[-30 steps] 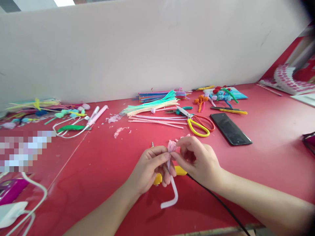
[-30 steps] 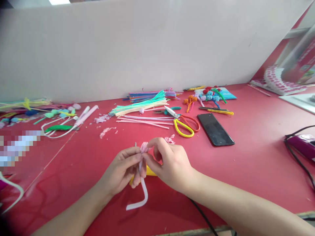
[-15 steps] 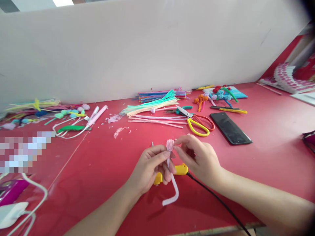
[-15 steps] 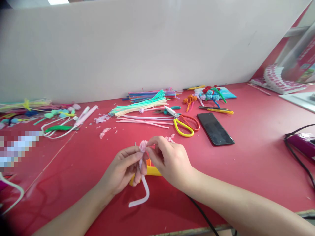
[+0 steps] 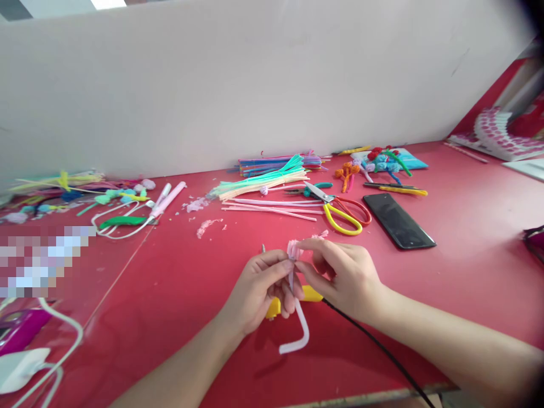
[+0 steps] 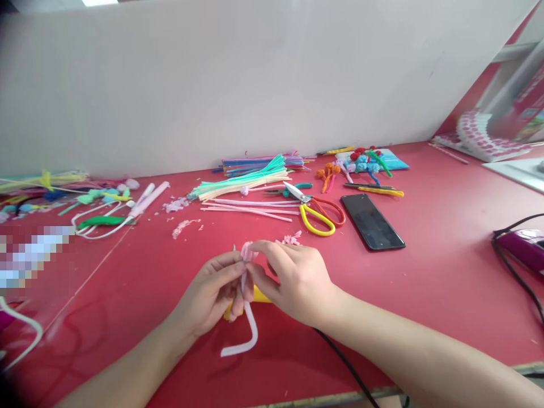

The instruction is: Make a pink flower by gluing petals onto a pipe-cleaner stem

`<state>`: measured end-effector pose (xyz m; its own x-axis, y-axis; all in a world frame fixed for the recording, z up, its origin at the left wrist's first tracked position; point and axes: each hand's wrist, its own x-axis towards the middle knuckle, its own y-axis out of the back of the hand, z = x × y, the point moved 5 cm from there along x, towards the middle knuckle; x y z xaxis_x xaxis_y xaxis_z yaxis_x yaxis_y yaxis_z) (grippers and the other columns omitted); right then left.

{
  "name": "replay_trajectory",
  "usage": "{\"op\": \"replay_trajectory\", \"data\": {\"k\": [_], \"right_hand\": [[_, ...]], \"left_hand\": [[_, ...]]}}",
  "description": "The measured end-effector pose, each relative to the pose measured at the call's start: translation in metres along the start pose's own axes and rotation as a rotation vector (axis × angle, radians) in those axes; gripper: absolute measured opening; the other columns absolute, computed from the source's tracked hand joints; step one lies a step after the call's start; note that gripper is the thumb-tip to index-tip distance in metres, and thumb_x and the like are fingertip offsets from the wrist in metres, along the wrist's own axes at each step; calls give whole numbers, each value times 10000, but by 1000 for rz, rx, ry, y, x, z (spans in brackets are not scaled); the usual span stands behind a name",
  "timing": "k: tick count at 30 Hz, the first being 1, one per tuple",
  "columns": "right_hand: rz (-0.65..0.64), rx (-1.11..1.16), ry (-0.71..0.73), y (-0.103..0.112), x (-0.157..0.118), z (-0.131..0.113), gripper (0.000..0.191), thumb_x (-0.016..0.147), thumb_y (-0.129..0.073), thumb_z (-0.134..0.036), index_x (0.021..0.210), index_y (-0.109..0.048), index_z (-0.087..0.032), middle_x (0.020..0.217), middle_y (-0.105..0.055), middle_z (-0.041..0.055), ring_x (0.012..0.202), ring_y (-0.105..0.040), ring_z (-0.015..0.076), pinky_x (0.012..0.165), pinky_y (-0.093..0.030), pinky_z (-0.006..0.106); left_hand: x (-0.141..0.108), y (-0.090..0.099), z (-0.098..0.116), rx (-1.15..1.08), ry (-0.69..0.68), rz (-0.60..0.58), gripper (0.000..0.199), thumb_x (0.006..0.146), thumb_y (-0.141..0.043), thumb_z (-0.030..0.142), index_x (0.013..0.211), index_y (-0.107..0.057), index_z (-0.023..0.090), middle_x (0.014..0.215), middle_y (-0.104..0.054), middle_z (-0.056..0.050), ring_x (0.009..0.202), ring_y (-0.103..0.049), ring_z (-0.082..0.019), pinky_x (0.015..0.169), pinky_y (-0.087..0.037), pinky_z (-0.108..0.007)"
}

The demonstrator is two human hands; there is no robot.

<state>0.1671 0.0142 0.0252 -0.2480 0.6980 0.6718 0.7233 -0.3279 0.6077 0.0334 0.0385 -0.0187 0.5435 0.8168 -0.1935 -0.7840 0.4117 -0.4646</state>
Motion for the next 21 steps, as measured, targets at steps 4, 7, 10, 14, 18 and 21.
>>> {"op": "replay_trajectory", "data": {"k": [4, 7, 10, 14, 18, 21], "right_hand": [[19, -45, 22, 0, 1, -1, 167, 875, -559, -221, 1036, -558, -179, 606, -561, -47, 470, -460, 56, 506, -369, 180], [29, -57, 16, 1, 2, -1, 139, 877, -551, -214, 1013, -556, -187, 603, -564, -50, 467, -462, 57, 496, -361, 181], [29, -56, 7, 0, 2, -1, 122, 872, -552, -208, 993, -556, -193, 610, -572, -49, 472, -471, 58, 492, -357, 182], [10, -43, -8, -1, 1, -1, 113, 868, -550, -202, 981, -557, -195, 602, -555, -55, 483, -477, 58, 500, -357, 180], [-11, -1, -54, 1, 1, 1, 176, 876, -547, -254, 1040, -529, -191, 608, -542, -53, 477, -470, 63, 493, -361, 185], [-48, 68, -92, 1, 2, 3, 94, 878, -520, -251, 945, -531, -187, 593, -511, -54, 476, -459, 65, 492, -361, 188]], "left_hand": [[-1, -1, 0, 15, 16, -1, 215, 855, -573, 267, 694, -589, 125, 549, -678, -42, 336, -553, -93, 305, -416, -147], [-1, -2, 0, 21, 23, 0, 199, 853, -572, 263, 704, -580, 130, 546, -676, -38, 333, -547, -93, 308, -415, -151], [-1, -2, 1, 22, 18, -9, 189, 847, -575, 263, 709, -577, 133, 539, -674, -37, 328, -539, -91, 308, -410, -150], [-1, -2, 0, 40, 16, -22, 186, 850, -564, 255, 710, -578, 134, 547, -679, -42, 327, -541, -95, 311, -411, -156], [-1, 0, 1, 56, 3, 1, 198, 848, -571, 269, 702, -585, 137, 548, -673, -34, 332, -545, -98, 316, -419, -165], [-2, 5, 8, 65, -38, 70, 184, 834, -596, 275, 718, -614, 134, 543, -665, -21, 333, -541, -88, 321, -413, -157]]}}
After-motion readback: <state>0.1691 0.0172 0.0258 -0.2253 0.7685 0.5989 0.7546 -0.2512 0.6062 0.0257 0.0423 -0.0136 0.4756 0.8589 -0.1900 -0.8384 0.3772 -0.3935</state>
